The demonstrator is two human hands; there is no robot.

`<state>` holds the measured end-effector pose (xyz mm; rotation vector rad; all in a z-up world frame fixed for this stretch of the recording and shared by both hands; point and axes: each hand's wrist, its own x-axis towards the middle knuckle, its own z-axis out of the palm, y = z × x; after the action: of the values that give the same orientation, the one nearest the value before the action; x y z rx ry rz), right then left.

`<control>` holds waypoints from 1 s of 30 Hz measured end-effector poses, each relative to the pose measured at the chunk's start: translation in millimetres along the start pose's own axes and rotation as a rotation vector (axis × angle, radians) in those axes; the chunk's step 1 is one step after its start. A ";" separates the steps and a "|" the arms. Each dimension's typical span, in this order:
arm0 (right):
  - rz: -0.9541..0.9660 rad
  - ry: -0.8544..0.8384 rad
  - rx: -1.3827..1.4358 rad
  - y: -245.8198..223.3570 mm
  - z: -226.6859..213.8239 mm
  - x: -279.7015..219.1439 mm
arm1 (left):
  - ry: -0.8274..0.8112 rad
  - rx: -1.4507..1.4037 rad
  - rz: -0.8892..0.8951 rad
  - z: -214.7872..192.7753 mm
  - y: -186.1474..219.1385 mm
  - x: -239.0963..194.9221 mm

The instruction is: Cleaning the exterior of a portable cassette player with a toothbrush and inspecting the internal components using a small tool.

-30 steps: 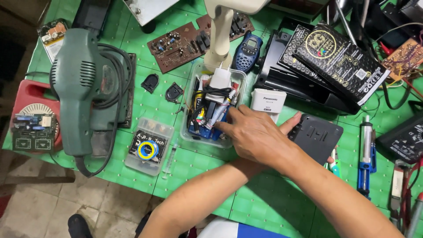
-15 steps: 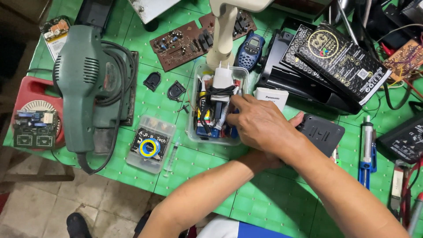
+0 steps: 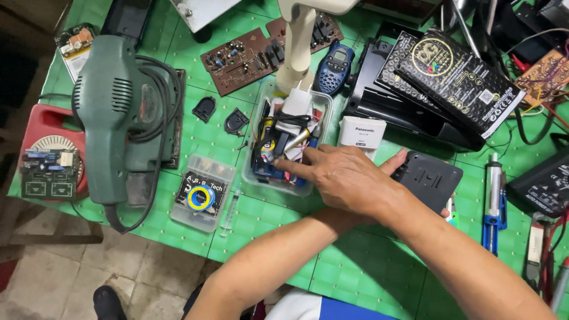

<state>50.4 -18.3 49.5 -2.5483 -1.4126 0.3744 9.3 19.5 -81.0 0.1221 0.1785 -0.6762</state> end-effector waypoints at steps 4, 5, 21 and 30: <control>0.055 -0.050 0.066 -3.8 -5.4 -0.4 | 0.017 0.014 0.007 31.3 -1.8 -6.8; 0.065 -0.043 0.106 -2.8 -6.1 -0.1 | 0.021 0.017 0.009 35.2 -1.8 -7.9; 0.232 0.356 -0.118 -35.0 80.7 34.2 | 0.000 0.037 -0.125 59.3 -33.9 10.5; 0.210 0.426 -0.185 -45.4 67.3 0.3 | -0.032 0.088 -0.176 36.7 -33.6 23.5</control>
<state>-7.1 9.4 -0.8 -2.7109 -1.0698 -0.2722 10.6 -27.1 -51.7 0.1814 0.1298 -0.8609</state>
